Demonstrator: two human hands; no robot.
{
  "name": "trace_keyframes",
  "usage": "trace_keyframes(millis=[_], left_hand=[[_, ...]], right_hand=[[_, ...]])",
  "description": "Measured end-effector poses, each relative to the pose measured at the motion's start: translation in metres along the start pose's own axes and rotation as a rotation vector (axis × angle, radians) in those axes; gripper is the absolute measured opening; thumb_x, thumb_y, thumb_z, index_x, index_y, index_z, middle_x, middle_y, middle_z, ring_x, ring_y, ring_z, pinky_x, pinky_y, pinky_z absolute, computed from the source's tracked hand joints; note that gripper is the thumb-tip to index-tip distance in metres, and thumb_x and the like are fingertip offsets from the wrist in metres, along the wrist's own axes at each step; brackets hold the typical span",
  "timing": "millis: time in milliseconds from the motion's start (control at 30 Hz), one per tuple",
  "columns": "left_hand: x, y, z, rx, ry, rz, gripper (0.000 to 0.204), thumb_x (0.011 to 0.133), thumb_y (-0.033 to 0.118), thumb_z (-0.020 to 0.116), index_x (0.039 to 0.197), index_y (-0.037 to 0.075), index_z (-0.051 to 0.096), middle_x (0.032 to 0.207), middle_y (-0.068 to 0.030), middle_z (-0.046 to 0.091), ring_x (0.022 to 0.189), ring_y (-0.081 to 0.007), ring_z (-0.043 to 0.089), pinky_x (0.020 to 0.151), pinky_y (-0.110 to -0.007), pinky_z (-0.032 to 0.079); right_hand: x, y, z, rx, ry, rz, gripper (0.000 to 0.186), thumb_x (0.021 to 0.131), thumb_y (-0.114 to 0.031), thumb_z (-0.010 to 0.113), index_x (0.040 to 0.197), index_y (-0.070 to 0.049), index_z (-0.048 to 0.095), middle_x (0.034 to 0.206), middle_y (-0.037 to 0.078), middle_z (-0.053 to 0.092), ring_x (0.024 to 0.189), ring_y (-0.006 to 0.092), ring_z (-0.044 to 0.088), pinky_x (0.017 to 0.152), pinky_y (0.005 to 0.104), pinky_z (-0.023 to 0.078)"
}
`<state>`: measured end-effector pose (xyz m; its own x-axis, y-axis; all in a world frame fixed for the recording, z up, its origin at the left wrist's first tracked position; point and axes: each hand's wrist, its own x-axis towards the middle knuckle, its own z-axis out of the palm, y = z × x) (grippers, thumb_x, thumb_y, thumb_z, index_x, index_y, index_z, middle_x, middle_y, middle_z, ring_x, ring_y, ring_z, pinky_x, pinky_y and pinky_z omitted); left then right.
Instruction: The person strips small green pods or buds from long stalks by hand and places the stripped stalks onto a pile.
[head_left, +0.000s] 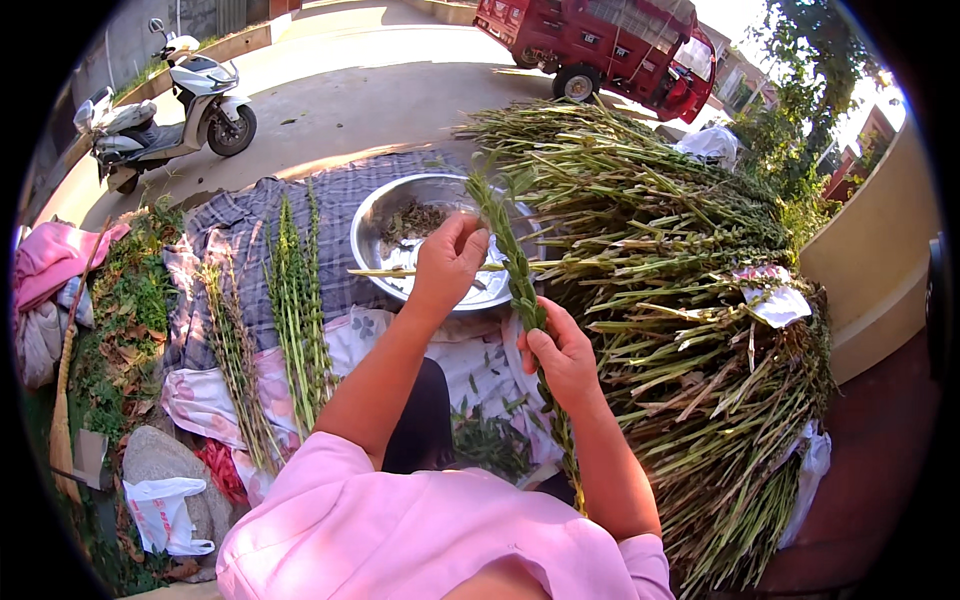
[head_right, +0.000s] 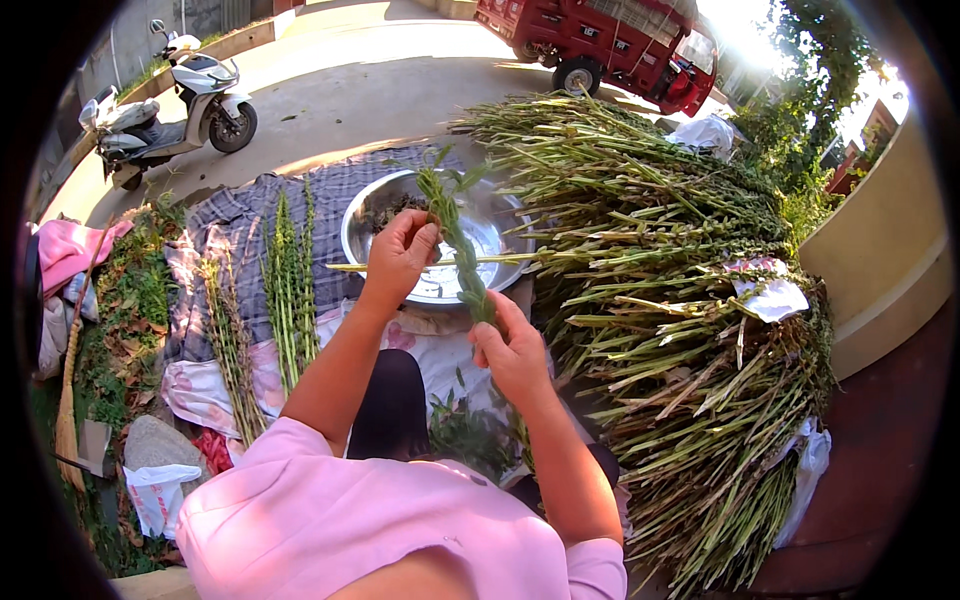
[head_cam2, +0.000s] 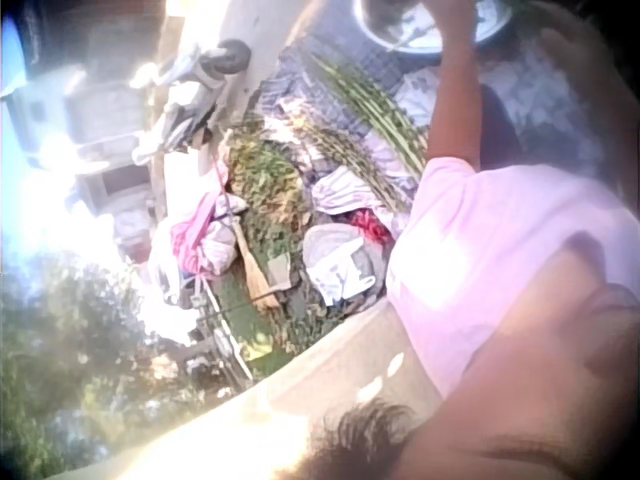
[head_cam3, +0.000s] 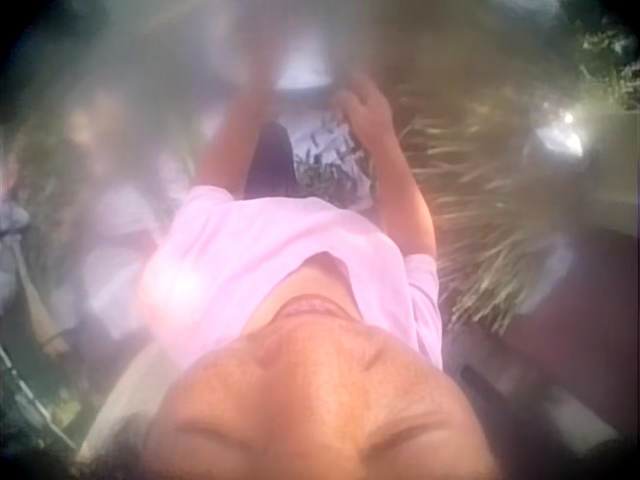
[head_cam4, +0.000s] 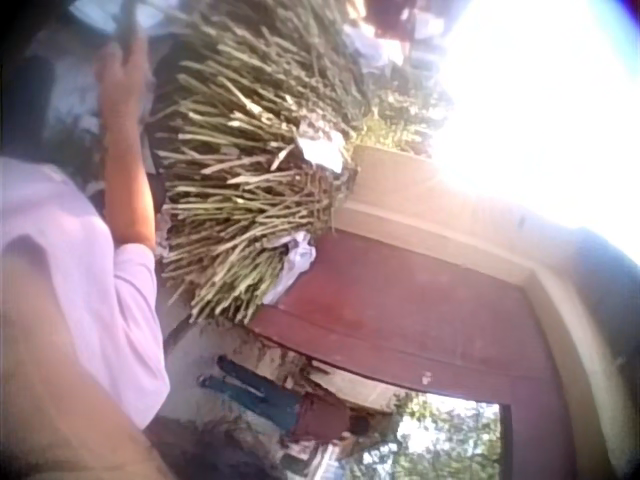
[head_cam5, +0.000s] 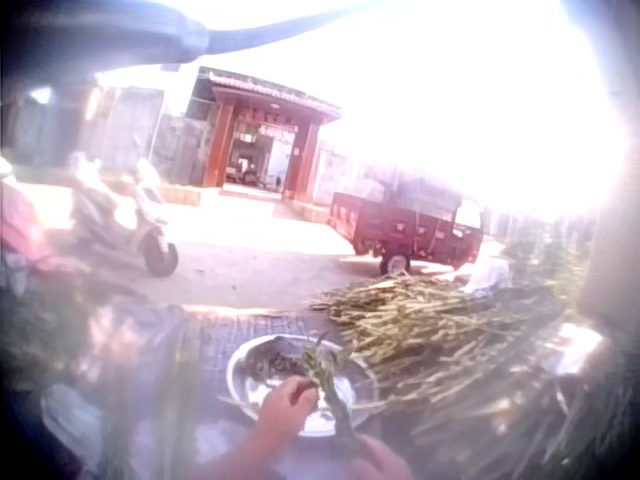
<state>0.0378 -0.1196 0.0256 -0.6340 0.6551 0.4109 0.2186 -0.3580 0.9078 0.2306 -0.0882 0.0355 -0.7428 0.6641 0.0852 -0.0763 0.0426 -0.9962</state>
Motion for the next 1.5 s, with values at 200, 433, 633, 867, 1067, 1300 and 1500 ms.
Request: trace_keyframes(millis=[200,433,633,867,1067,1300,1500], left_hand=[[-0.007,0.015,0.000,0.503,0.060,0.355,0.010,0.079,0.008,0.059,0.086,0.001,0.058,0.073,-0.0089,0.057,0.060,-0.0199,0.054,0.055,-0.029,0.043],[-0.014,0.027,0.003,0.527,-0.016,0.444,0.007,0.075,0.004,0.060,0.081,0.000,0.059,0.074,-0.0127,0.056,0.066,-0.0269,0.056,0.058,-0.031,0.044],[-0.037,0.025,0.011,0.389,-0.162,0.227,0.008,0.074,0.007,0.057,0.081,0.002,0.059,0.072,-0.0118,0.056,0.065,-0.0270,0.055,0.059,-0.033,0.044],[-0.063,0.025,0.028,0.356,-0.464,0.160,0.018,0.075,0.009,0.062,0.091,0.003,0.059,0.087,-0.0093,0.055,0.058,-0.0181,0.052,0.055,-0.029,0.043],[0.032,0.075,0.032,0.484,-0.045,0.532,0.017,0.073,0.003,0.062,0.090,0.001,0.059,0.081,-0.0085,0.053,0.059,-0.0163,0.051,0.054,-0.027,0.042],[0.042,0.076,0.043,0.594,-0.062,0.700,0.011,0.072,0.001,0.064,0.081,0.001,0.057,0.078,-0.0084,0.053,0.064,-0.0193,0.052,0.056,-0.027,0.043],[0.006,0.073,0.049,0.388,-0.104,0.692,0.009,0.075,0.000,0.063,0.079,0.002,0.056,0.074,-0.0051,0.054,0.059,-0.0126,0.049,0.052,-0.023,0.040]], right_hand=[[-0.001,0.004,-0.004,-0.051,0.057,0.005,0.042,0.083,-0.003,0.051,0.124,-0.001,0.043,0.076,0.003,0.055,0.053,0.0060,0.047,0.048,0.0191,0.038],[-0.001,0.001,-0.003,-0.146,0.100,-0.044,0.042,0.081,-0.003,0.054,0.122,0.000,0.046,0.077,0.002,0.055,0.056,0.0048,0.047,0.050,0.0193,0.040],[0.001,-0.003,-0.019,-0.249,0.183,-0.153,0.042,0.083,-0.003,0.052,0.124,-0.002,0.044,0.077,0.002,0.055,0.056,0.0046,0.047,0.049,0.0191,0.039],[-0.009,-0.015,-0.029,-0.136,0.226,-0.096,0.042,0.081,-0.002,0.054,0.123,-0.001,0.045,0.083,0.003,0.055,0.063,0.0073,0.049,0.058,0.0220,0.044],[-0.013,-0.002,-0.027,-0.386,0.273,-0.257,0.042,0.080,-0.004,0.056,0.121,0.000,0.047,0.100,0.014,0.060,0.087,0.0190,0.058,0.077,0.0283,0.046],[-0.013,0.003,-0.022,-0.500,0.279,-0.386,0.042,0.078,-0.005,0.057,0.120,-0.001,0.048,0.106,0.020,0.058,0.094,0.0262,0.060,0.079,0.0304,0.046],[-0.016,-0.002,-0.024,-0.308,0.269,-0.240,0.042,0.079,-0.005,0.057,0.120,-0.001,0.048,0.096,0.015,0.060,0.081,0.0184,0.059,0.073,0.0273,0.046]])
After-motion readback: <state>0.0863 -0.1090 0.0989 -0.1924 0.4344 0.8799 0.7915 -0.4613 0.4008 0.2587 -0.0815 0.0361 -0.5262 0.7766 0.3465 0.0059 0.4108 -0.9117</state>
